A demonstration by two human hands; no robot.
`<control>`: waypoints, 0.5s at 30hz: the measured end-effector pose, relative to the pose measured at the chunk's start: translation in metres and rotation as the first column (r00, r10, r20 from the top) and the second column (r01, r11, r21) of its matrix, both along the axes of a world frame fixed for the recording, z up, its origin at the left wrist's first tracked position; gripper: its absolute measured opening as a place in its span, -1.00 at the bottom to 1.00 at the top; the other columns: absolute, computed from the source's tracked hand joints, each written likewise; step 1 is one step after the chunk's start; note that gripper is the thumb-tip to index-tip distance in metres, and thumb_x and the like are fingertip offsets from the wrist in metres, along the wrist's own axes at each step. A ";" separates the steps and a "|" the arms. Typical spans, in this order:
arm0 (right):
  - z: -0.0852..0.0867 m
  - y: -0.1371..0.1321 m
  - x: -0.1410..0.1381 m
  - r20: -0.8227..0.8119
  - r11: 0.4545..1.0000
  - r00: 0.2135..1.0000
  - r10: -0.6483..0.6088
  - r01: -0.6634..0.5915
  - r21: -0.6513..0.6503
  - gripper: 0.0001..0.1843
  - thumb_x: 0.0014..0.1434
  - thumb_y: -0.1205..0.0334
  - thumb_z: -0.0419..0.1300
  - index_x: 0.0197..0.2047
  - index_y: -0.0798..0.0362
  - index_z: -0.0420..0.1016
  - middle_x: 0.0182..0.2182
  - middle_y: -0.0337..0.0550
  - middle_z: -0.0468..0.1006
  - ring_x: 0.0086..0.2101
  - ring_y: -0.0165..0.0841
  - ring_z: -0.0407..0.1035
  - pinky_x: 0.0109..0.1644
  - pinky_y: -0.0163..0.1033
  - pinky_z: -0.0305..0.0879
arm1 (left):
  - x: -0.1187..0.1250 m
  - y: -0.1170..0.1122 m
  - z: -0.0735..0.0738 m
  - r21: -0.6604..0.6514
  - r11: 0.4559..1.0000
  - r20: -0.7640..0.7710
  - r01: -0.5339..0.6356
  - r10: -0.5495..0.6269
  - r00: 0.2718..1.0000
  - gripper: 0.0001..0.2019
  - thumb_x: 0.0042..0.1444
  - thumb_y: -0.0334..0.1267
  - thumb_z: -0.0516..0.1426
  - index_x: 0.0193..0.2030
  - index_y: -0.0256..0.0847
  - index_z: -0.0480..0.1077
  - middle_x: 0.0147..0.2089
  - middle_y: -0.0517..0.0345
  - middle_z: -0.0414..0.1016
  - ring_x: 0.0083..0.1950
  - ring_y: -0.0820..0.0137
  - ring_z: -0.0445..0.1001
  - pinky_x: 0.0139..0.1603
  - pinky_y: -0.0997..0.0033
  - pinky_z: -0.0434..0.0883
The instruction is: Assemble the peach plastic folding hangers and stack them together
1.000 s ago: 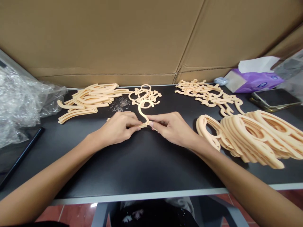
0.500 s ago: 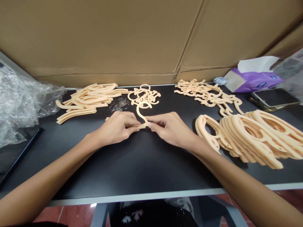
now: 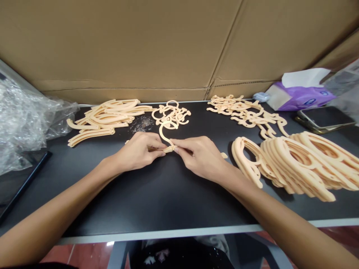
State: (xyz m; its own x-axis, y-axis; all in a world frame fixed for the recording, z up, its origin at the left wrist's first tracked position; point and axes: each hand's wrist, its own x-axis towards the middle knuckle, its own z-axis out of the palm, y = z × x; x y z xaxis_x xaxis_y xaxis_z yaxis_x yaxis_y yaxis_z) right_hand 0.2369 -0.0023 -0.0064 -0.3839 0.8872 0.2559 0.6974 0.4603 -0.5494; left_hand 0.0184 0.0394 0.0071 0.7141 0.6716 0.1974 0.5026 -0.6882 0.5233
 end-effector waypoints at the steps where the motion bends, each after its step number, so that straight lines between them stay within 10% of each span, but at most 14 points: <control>1: -0.001 0.000 0.000 0.004 1.000 1.000 0.001 -0.001 0.010 -0.69 0.34 0.26 0.10 -0.01 -0.09 0.67 -0.30 -0.10 0.69 -0.30 -0.28 0.50 -0.26 -0.27 0.18 | 0.000 0.000 0.000 -0.005 1.000 0.007 0.001 -0.001 1.000 -0.80 0.26 -0.25 0.17 -0.23 -0.15 0.66 -0.29 0.15 0.61 -0.34 0.45 0.52 -0.30 0.48 0.35; 15: -0.004 -0.001 -0.002 0.042 0.997 0.998 0.038 -0.041 0.065 -0.67 0.36 0.31 0.09 0.03 -0.07 0.65 -0.28 -0.10 0.68 -0.31 -0.30 0.49 -0.25 -0.26 0.18 | -0.003 0.004 0.000 -0.044 0.999 0.027 0.029 -0.028 0.999 -0.85 0.23 -0.30 0.20 -0.23 -0.13 0.66 -0.25 0.20 0.65 -0.30 0.45 0.55 -0.24 0.50 0.40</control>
State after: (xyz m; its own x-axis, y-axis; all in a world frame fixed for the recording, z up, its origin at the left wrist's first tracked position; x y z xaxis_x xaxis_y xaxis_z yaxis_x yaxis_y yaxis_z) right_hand 0.2354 -0.0035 -0.0101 -0.4297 0.8528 0.2968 0.6987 0.5222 -0.4890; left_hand 0.0155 0.0430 0.0071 0.7279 0.6597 0.1869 0.4689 -0.6778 0.5664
